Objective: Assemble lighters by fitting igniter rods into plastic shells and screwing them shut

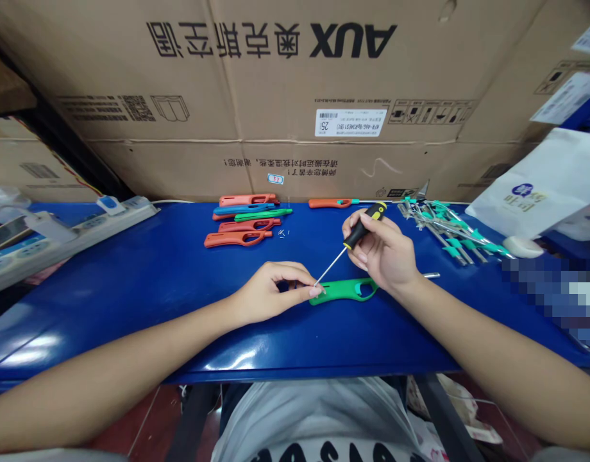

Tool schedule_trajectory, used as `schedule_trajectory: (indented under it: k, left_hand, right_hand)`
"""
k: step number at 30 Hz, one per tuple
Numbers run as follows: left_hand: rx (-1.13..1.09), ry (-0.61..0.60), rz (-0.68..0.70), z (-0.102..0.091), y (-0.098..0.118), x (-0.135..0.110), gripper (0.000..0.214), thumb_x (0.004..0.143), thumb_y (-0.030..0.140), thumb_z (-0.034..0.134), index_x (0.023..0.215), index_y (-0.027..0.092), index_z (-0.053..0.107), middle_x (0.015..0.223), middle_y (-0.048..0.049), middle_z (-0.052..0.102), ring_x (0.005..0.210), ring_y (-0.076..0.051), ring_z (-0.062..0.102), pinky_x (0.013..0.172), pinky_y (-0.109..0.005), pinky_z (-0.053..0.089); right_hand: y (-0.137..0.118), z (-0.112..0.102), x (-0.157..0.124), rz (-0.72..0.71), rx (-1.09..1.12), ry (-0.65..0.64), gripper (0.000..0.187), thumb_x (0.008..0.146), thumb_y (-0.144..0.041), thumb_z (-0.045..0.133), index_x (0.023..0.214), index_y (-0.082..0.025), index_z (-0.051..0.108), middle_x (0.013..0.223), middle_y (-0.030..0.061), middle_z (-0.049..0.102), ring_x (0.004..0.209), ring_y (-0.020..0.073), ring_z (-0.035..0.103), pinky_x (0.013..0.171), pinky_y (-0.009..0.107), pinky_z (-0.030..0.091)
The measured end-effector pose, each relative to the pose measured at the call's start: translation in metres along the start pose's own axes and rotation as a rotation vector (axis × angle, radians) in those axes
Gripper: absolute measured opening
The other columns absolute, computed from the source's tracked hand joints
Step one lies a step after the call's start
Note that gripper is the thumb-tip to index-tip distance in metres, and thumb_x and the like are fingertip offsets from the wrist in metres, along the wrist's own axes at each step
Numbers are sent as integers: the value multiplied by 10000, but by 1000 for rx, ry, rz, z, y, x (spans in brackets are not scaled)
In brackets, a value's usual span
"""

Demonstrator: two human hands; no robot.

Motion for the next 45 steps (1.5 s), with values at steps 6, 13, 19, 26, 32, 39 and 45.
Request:
schedule_trajectory:
  k: [6, 13, 19, 26, 32, 39, 45]
  left_hand:
    - [3, -36, 31, 2, 4, 1, 259, 943, 375, 696, 926, 139, 800, 888, -100, 769, 789, -168, 707, 746, -280, 567]
    - [-2, -60, 51, 5, 8, 1, 221, 948, 335, 692, 938, 146, 806, 899, -97, 774, 806, -167, 718, 772, -275, 575]
    - [14, -47, 18, 5, 4, 1, 242, 947, 360, 691, 924, 145, 801, 879, -88, 769, 787, -165, 711, 757, -276, 567]
    - [42, -47, -14, 7, -2, -1, 244, 930, 370, 706, 922, 144, 798, 870, -82, 756, 761, -156, 679, 713, -266, 538]
    - [37, -82, -17, 11, -7, -1, 179, 916, 305, 723, 910, 141, 794, 871, -74, 753, 759, -149, 674, 713, -260, 524]
    - [129, -47, 112, 6, 9, -1, 215, 847, 308, 803, 1015, 179, 771, 971, -68, 764, 897, -177, 672, 783, -282, 540]
    - [364, -85, 148, 7, 6, -1, 494, 820, 327, 814, 1270, 195, 659, 1228, -81, 719, 1138, -233, 637, 1028, -389, 497]
  right_hand:
    - [-4, 2, -1, -16, -13, -13, 298, 773, -419, 751, 763, -187, 564, 722, -15, 622, 347, 46, 406, 308, 196, 292]
    - [-3, 2, -1, -17, -13, -6, 270, 778, -404, 731, 754, -188, 572, 711, -13, 625, 346, 45, 390, 301, 202, 276]
    - [-10, 6, -4, -75, -53, -32, 276, 784, -408, 737, 766, -200, 557, 716, -21, 622, 350, 44, 392, 302, 206, 290]
    - [-19, 12, -12, -170, -173, -99, 253, 869, -430, 715, 837, -211, 592, 760, -8, 614, 441, 67, 455, 348, 206, 332]
    - [-20, 33, -26, -211, -262, -298, 210, 949, -417, 647, 911, -213, 613, 820, 21, 646, 478, 80, 477, 385, 224, 363]
    - [-30, 32, -29, -249, -332, -225, 217, 930, -425, 681, 921, -217, 620, 761, 17, 671, 481, 91, 504, 380, 218, 379]
    - [-37, 27, -27, -339, -457, -96, 192, 924, -374, 700, 893, -206, 611, 749, 11, 648, 542, 93, 558, 408, 206, 384]
Point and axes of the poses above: each hand's wrist, its own x-axis towards the middle knuckle, its own z-axis out of the palm, y = z × x, the point moved 10 cm from there along x, towards the middle knuckle
